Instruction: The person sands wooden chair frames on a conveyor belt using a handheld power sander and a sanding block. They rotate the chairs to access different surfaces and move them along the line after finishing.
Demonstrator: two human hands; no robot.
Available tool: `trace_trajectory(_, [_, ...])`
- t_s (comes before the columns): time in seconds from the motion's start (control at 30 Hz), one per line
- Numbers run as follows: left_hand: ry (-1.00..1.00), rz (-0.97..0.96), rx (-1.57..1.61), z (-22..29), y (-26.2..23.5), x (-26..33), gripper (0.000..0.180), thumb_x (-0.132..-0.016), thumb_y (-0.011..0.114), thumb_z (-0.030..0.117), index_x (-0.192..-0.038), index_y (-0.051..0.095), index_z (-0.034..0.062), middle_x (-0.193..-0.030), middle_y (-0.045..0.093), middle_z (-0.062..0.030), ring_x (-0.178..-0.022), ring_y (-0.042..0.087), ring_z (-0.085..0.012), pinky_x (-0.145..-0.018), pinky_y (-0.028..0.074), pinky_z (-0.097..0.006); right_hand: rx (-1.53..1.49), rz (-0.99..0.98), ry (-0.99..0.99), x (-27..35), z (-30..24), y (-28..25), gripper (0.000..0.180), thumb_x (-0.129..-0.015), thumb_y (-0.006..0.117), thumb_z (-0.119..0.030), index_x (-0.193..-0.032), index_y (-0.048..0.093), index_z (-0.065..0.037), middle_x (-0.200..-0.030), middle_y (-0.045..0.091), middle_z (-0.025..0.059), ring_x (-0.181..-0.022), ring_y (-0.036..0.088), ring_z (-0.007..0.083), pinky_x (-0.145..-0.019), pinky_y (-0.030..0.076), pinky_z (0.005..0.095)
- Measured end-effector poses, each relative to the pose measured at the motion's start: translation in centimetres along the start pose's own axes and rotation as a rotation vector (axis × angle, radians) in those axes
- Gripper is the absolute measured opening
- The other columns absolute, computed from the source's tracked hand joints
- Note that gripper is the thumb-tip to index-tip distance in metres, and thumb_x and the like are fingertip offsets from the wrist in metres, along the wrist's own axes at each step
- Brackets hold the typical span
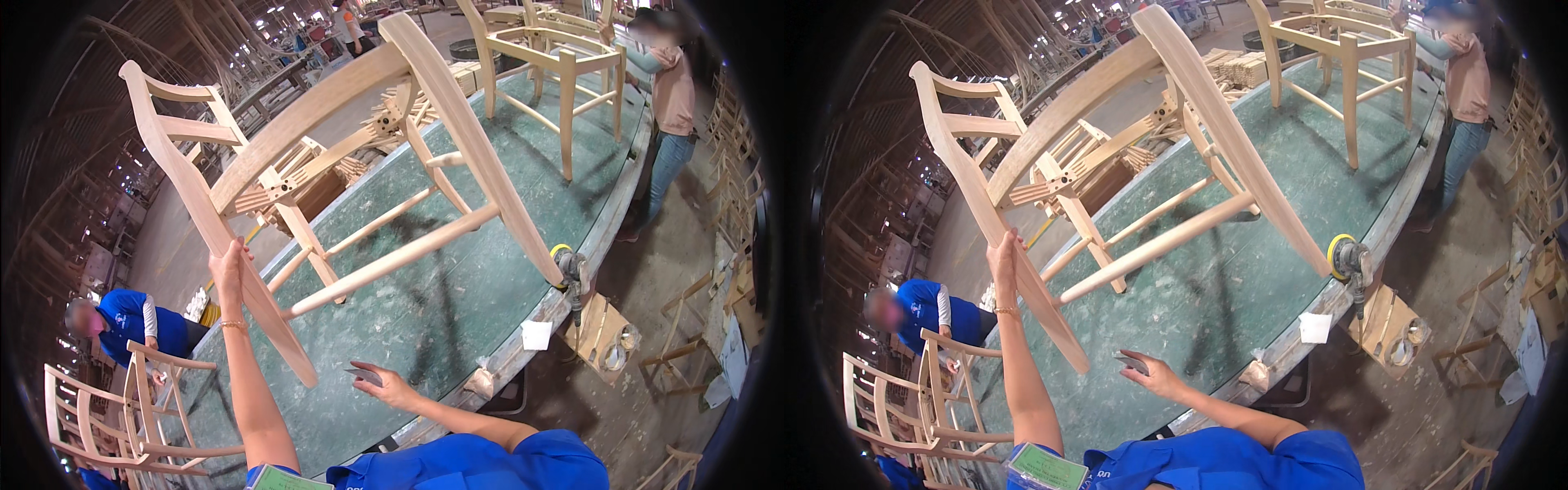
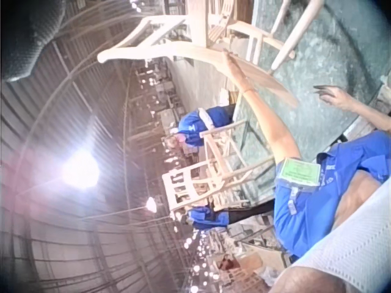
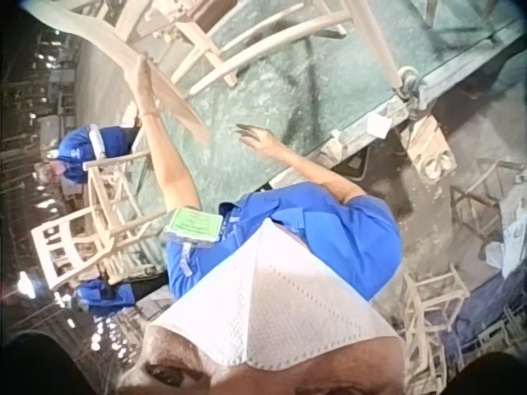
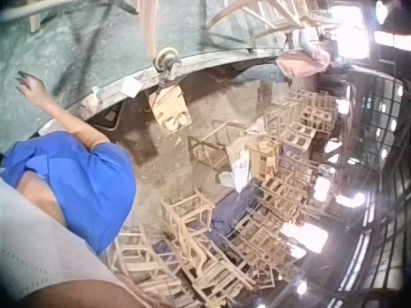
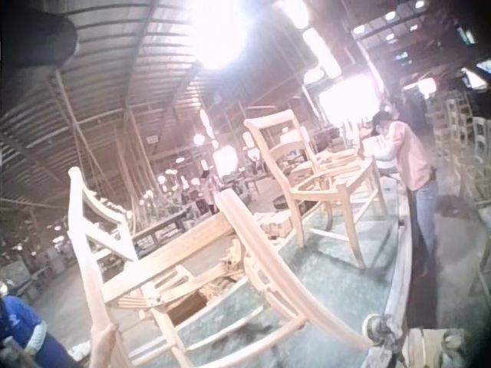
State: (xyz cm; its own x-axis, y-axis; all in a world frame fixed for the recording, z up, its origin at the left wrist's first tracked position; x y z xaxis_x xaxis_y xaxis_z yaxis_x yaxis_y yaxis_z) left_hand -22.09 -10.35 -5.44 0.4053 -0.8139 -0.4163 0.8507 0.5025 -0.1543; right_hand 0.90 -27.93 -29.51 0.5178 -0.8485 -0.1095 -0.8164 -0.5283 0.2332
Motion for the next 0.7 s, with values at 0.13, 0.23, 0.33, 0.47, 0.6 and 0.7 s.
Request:
trace_trajectory(0.13, [-0.042, 0.030, -0.014, 0.7, 0.4, 1.9, 0.033, -0.079, 0.071, 0.023, -0.096, 0.056, 0.0005, -0.073, 0.060, -0.0059, -0.057, 0.059, -0.0125, -0.052, 0.048, -0.025, -0.079, 0.099, -0.036, -1.3, 1.9, 1.6, 0.057, -0.086, 0.070, -0.018, -0.135, 0.045, -0.003, -0.118, 0.058, 0.0107, -0.095, 0.055, 0.0148, -0.084, 0.048, 0.0279])
trace_trajectory(0.23, [-0.024, 0.023, 0.006, 1.0, 0.8, 3.0, 0.033, -0.079, 0.071, 0.023, -0.096, 0.055, 0.0005, -0.073, 0.060, -0.0053, -0.057, 0.059, -0.0124, -0.052, 0.048, -0.025, 0.012, 0.107, -0.045, -2.9, 0.5, 2.3, 0.061, -0.084, 0.071, -0.018, -0.136, 0.043, -0.002, -0.118, 0.058, 0.0117, -0.101, 0.054, 0.0156, -0.086, 0.048, 0.0290])
trace_trajectory(0.33, [-0.041, 0.048, -0.038, 0.3, -0.9, 3.9, 0.035, -0.077, 0.072, 0.022, -0.098, 0.054, 0.0006, -0.075, 0.062, -0.0063, -0.059, 0.060, -0.0135, -0.052, 0.049, -0.026, 0.091, 0.148, -0.138, -4.2, -0.7, 3.9, 0.071, -0.082, 0.073, -0.024, -0.138, 0.038, -0.001, -0.113, 0.058, 0.0119, -0.105, 0.056, 0.0176, -0.089, 0.048, 0.0306])
trace_trajectory(0.47, [-0.050, 0.074, -0.022, 1.2, 0.8, 5.1, 0.040, -0.074, 0.072, 0.022, -0.101, 0.054, -0.0005, -0.078, 0.065, -0.0089, -0.061, 0.064, -0.0152, -0.055, 0.052, -0.029, 0.053, 0.218, -0.205, -7.2, -0.5, 6.1, 0.077, -0.077, 0.077, -0.027, -0.137, 0.037, -0.001, -0.107, 0.056, 0.0091, -0.102, 0.055, 0.0162, -0.085, 0.048, 0.0298])
trace_trajectory(0.6, [-0.071, 0.090, -0.085, 2.3, -0.2, 6.9, 0.045, -0.070, 0.075, 0.024, -0.102, 0.055, -0.0010, -0.085, 0.068, -0.0155, -0.069, 0.068, -0.0205, -0.064, 0.054, -0.032, 0.025, 0.128, 0.025, -8.6, -1.1, 9.2, 0.062, -0.074, 0.074, -0.025, -0.124, 0.045, -0.003, -0.096, 0.052, 0.0037, -0.085, 0.051, 0.0111, -0.076, 0.045, 0.0286])
trace_trajectory(0.7, [0.004, 0.134, -0.110, 1.4, -0.9, 7.4, 0.047, -0.070, 0.075, 0.026, -0.102, 0.055, -0.0010, -0.089, 0.068, -0.0170, -0.079, 0.068, -0.0254, -0.071, 0.053, -0.035, 0.106, 0.089, -0.074, -8.3, -0.2, 9.2, 0.038, -0.077, 0.072, -0.019, -0.105, 0.052, -0.004, -0.082, 0.059, 0.0016, -0.075, 0.057, 0.0091, -0.068, 0.047, 0.0265])
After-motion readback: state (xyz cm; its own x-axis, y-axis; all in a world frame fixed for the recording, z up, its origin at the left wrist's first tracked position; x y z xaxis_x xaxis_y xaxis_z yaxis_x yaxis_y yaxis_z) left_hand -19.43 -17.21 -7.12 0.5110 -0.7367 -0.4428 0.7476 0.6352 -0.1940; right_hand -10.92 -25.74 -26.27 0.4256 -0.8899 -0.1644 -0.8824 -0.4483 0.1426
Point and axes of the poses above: each hand's wrist, its own x-axis away from the middle knuckle, its own y-axis out of the palm, z = x × y, the point moved 1 cm from there along -x, towards the middle knuckle
